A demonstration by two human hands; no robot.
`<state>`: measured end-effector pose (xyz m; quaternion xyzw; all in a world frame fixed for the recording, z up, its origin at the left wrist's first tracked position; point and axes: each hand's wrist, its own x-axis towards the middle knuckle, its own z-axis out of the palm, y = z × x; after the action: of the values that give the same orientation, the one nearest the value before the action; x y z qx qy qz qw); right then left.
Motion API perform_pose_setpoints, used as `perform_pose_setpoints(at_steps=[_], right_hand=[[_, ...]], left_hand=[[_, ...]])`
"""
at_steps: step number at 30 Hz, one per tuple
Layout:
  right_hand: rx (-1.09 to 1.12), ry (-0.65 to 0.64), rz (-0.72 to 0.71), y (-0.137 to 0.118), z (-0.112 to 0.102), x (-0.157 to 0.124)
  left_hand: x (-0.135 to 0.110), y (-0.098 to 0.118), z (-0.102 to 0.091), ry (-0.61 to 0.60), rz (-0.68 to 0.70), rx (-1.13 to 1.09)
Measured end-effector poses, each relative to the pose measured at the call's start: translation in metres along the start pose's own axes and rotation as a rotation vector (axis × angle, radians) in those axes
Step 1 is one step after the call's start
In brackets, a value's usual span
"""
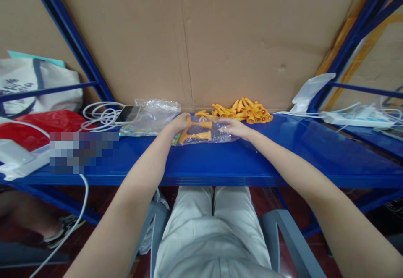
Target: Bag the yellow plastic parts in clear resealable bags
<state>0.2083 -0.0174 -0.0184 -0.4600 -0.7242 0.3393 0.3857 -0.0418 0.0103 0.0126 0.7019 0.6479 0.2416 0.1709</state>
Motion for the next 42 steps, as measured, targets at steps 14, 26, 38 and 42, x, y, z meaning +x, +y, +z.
perform_pose_setpoints(at_steps=[14, 26, 38, 42], right_hand=[[-0.802, 0.359, -0.227, -0.002, -0.024, 0.002], [-1.024, 0.104, -0.133, -0.050, -0.020, 0.059], [-1.110, -0.098, 0.079, -0.043, 0.034, 0.095], [-1.056, -0.023, 0.029, -0.036, 0.033, 0.096]], left_hand=[[0.010, 0.003, 0.026, -0.300, 0.231, 0.494], [0.020, -0.007, 0.037, -0.242, 0.163, 0.398], [0.018, -0.006, 0.037, -0.265, 0.174, 0.392], [0.010, 0.000, 0.034, -0.281, 0.136, 0.409]])
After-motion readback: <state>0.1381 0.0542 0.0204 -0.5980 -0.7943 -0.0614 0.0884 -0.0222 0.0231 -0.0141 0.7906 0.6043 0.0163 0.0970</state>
